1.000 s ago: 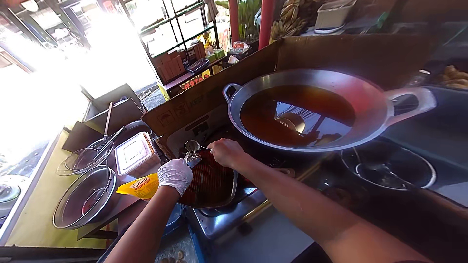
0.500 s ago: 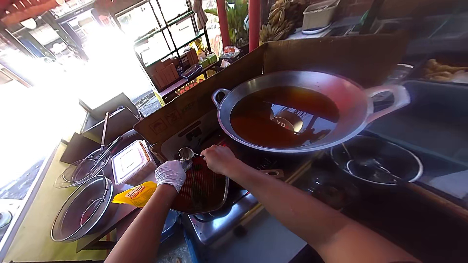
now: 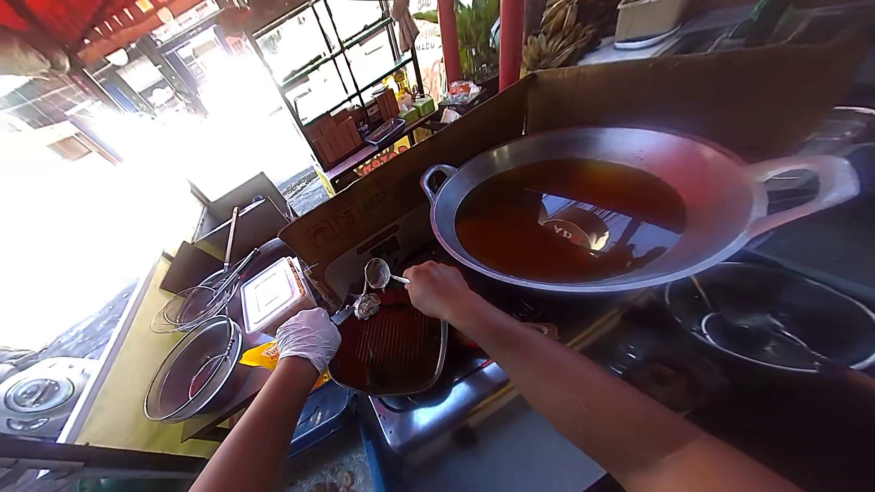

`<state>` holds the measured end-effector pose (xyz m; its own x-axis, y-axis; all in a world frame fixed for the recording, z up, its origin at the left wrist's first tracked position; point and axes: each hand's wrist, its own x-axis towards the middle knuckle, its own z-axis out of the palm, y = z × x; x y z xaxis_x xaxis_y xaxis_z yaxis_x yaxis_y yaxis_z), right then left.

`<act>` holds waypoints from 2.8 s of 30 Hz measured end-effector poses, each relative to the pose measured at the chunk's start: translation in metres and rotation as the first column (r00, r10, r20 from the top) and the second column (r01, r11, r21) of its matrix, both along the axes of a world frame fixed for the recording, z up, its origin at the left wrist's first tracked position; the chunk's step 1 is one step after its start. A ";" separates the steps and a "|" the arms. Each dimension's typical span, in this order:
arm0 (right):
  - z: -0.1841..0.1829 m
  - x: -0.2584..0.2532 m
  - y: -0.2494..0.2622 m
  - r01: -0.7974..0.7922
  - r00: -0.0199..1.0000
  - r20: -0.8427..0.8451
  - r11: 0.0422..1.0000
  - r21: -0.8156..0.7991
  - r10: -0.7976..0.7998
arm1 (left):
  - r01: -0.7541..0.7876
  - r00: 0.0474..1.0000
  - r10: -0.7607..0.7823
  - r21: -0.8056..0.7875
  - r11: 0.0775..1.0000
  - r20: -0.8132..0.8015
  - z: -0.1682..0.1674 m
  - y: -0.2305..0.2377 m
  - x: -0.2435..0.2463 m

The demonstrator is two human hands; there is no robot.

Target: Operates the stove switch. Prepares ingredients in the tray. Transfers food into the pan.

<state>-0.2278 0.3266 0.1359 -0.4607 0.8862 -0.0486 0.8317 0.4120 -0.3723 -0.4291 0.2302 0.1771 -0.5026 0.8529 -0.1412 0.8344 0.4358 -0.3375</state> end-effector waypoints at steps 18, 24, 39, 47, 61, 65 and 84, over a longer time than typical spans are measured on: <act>-0.014 0.011 0.011 -0.020 0.901 -0.419 0.957 -0.290 -0.108 | -0.055 0.998 0.054 0.033 0.998 0.026 -0.017 0.053 -0.008; -0.016 0.009 0.011 -0.012 0.907 -0.406 0.957 -0.291 -0.112 | 0.126 0.991 -0.124 0.020 0.992 -0.057 -0.017 0.061 -0.004; -0.013 0.006 0.011 -0.130 0.862 -0.502 0.924 -0.359 -0.074 | 0.320 0.947 -0.313 0.129 0.939 -0.074 -0.002 0.042 -0.037; 0.003 0.021 -0.006 -0.148 0.745 -0.659 0.938 -0.312 -0.101 | 0.284 0.959 -0.283 0.126 0.951 -0.027 -0.022 0.050 -0.028; -0.013 0.051 -0.035 0.026 0.707 -0.679 0.966 -0.257 -0.200 | 0.716 0.669 -0.694 -0.017 0.698 -0.267 -0.035 0.078 -0.021; -0.013 0.053 -0.036 0.041 0.696 -0.688 0.967 -0.251 -0.208 | 0.763 0.597 -0.759 -0.105 0.637 -0.260 -0.033 0.082 -0.028; -0.019 0.059 -0.030 0.055 0.674 -0.701 0.962 -0.267 -0.233 | 0.741 0.666 -0.726 0.039 0.671 -0.173 0.008 0.051 -0.053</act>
